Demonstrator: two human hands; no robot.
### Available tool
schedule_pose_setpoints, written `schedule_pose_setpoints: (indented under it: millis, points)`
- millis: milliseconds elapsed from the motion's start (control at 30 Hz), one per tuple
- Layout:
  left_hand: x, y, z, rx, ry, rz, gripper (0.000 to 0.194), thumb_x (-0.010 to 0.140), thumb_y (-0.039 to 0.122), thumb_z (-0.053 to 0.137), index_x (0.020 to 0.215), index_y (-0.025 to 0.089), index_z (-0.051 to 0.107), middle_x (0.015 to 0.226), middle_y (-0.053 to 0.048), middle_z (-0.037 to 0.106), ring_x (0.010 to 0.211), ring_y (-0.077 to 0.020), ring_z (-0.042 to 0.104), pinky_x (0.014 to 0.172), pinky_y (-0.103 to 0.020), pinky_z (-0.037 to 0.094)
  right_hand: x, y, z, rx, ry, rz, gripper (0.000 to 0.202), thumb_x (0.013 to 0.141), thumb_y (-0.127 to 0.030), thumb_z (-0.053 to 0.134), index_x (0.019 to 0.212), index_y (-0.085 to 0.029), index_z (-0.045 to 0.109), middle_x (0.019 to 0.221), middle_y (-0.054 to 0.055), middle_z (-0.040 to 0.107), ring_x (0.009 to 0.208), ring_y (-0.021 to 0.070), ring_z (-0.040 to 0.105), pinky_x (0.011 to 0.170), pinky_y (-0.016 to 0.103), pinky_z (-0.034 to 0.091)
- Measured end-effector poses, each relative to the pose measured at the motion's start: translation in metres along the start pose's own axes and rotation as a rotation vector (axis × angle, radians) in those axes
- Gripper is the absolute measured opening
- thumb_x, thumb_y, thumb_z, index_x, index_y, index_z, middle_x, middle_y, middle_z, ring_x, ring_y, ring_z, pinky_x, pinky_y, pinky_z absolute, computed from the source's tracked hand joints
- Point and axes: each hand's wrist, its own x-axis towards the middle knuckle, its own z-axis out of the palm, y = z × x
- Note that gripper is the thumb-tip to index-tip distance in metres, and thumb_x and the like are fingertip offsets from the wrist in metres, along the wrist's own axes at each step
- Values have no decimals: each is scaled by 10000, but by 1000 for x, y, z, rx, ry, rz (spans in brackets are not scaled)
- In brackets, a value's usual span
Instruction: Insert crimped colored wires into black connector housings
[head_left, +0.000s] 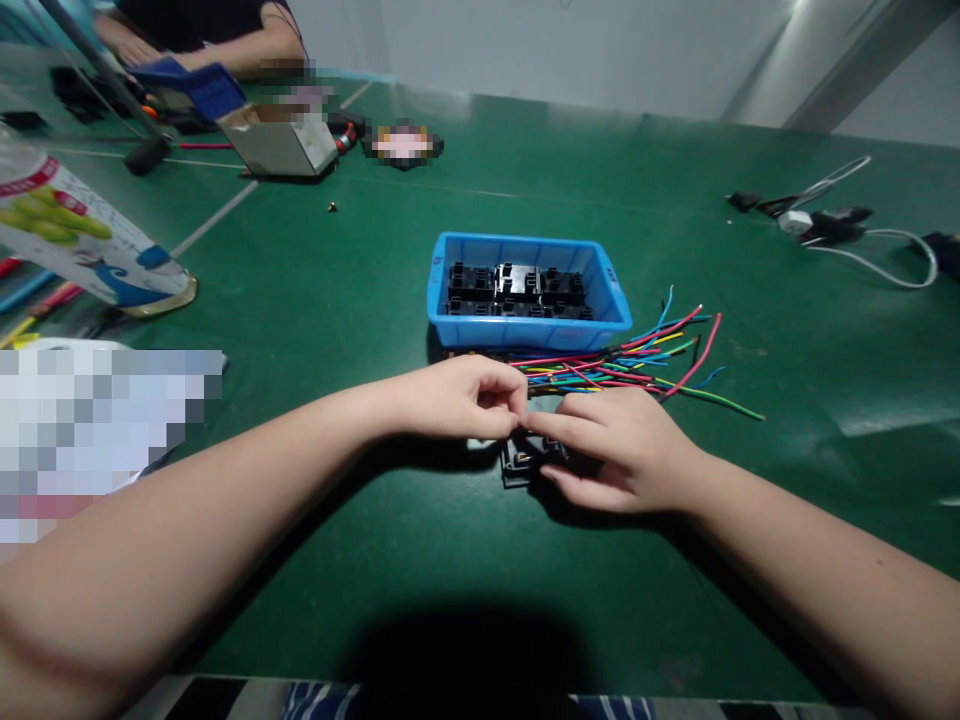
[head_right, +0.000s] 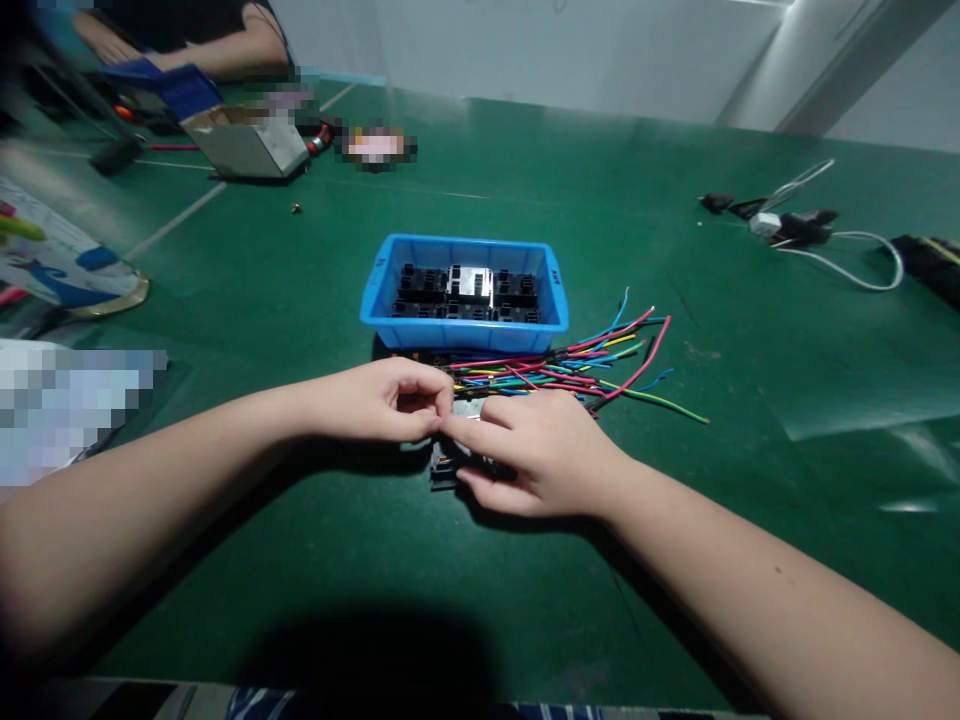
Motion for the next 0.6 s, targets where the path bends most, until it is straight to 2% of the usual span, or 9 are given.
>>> schedule_pose_setpoints:
  millis: [67, 400, 600]
  points:
    - [0, 1, 0, 12, 2, 2, 45, 719, 167, 580, 752, 144, 601, 673, 28, 556, 618, -83, 476, 582, -208, 381, 0, 0, 0, 7, 3, -12, 350, 917, -334, 539, 1221, -181, 623, 779, 9, 617, 614, 130, 489, 557, 279, 305]
    - [1, -1, -1, 28, 14, 30, 81, 722, 177, 592, 785, 139, 627, 675, 22, 574, 600, -82, 473, 560, -205, 370, -1, 0, -1, 38, -34, 9, 254, 920, -351, 522, 1042, -187, 672, 775, 24, 623, 620, 136, 507, 547, 295, 284]
    - [1, -1, -1, 39, 13, 22, 70, 733, 185, 587, 777, 146, 624, 672, 24, 569, 609, -85, 477, 570, -211, 370, -1, 2, 0, 48, -47, 4, 258, 936, -346, 509, 1069, -199, 675, 780, 25, 623, 622, 136, 505, 553, 295, 296]
